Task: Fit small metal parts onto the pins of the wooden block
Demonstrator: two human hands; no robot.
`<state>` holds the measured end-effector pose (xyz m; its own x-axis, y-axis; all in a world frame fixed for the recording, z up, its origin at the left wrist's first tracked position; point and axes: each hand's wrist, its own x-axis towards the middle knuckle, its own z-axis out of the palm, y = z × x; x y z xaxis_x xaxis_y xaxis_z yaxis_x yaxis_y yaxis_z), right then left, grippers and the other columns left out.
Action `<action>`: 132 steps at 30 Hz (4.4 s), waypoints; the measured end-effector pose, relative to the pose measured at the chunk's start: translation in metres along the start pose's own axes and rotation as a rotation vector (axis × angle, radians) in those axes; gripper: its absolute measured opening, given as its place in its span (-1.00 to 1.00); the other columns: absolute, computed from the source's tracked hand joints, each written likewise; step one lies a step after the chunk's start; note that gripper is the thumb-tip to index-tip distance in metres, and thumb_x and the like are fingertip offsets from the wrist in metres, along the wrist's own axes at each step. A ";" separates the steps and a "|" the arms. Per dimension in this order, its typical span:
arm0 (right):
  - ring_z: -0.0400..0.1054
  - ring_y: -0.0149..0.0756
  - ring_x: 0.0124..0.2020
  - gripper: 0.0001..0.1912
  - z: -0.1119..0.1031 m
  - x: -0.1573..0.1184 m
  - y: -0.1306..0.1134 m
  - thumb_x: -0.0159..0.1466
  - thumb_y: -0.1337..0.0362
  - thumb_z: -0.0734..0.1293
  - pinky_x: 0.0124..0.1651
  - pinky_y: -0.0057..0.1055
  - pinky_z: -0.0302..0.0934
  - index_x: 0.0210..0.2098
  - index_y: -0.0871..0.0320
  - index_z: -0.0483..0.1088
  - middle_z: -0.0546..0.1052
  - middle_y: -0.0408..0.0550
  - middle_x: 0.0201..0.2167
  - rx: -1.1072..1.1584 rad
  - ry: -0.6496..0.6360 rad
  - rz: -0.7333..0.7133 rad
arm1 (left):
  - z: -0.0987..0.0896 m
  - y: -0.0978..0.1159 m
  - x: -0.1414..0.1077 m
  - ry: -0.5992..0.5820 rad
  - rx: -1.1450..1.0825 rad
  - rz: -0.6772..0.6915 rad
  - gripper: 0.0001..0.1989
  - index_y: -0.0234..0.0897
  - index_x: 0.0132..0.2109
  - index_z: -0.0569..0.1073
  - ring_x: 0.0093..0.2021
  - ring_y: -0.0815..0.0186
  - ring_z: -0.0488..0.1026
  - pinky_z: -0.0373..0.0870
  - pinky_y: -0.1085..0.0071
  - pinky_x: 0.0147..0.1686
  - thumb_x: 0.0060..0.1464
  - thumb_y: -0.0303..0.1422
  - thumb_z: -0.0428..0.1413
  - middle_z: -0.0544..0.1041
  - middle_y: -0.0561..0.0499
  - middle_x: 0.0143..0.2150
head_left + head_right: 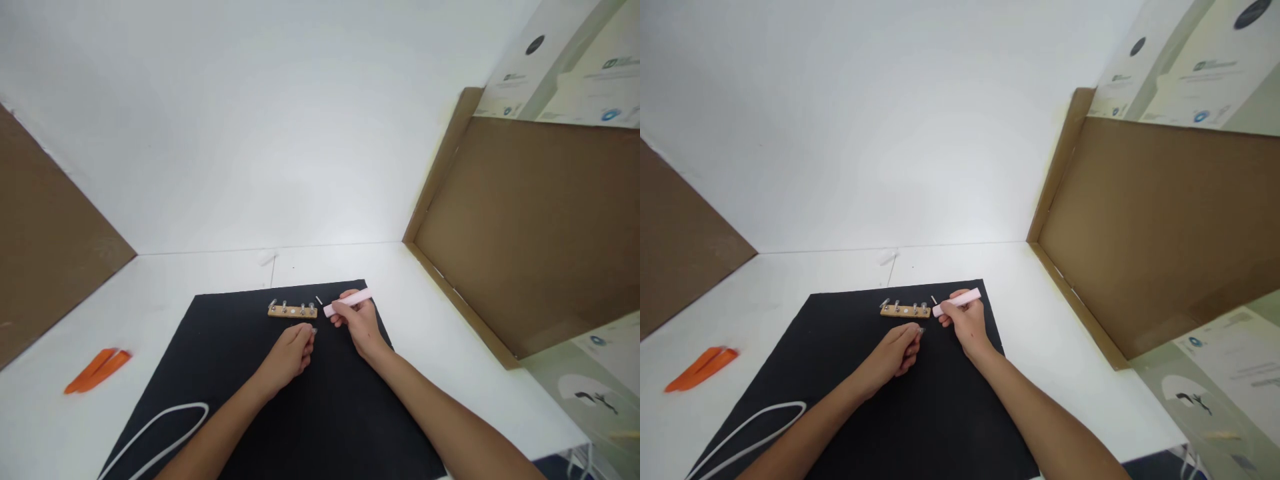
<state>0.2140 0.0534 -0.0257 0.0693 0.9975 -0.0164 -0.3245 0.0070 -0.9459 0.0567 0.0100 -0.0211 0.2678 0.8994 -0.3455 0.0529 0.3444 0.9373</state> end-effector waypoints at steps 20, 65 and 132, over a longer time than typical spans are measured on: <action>0.39 -0.37 -0.65 -0.68 -0.001 0.000 0.001 0.00 0.31 0.48 -0.61 -0.52 0.26 -0.31 0.16 0.31 0.52 -0.18 -0.63 -0.020 -0.059 -0.010 | 0.000 -0.001 0.000 -0.004 0.001 0.006 -0.62 -0.22 -0.43 0.16 -0.71 0.55 -0.02 -0.10 0.58 -0.73 0.09 0.00 -0.05 0.08 0.25 -0.62; 0.35 -0.42 -0.71 -0.72 0.005 -0.015 -0.002 -0.03 0.35 0.45 -0.69 -0.58 0.18 -0.37 0.16 0.30 0.53 -0.17 -0.62 0.001 -0.207 0.034 | -0.004 -0.004 0.001 -0.022 -0.007 0.026 -0.67 -0.23 -0.42 0.18 -0.71 0.54 0.03 -0.11 0.60 -0.77 0.11 -0.06 -0.09 0.09 0.24 -0.60; 0.36 -0.43 -0.65 -0.76 -0.002 -0.010 -0.004 0.01 0.34 0.46 -0.63 -0.53 0.20 -0.40 0.13 0.32 0.56 -0.14 -0.48 0.088 -0.187 -0.084 | -0.027 0.005 0.005 0.470 0.148 0.222 -0.64 -0.33 -0.18 0.55 -0.50 0.37 0.37 0.33 0.44 -0.48 -0.09 -0.17 0.24 0.52 0.02 -0.43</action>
<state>0.2165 0.0434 -0.0224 -0.0734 0.9889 0.1295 -0.4063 0.0889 -0.9094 0.0328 0.0233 -0.0198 -0.1700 0.9814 -0.0892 0.1884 0.1212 0.9746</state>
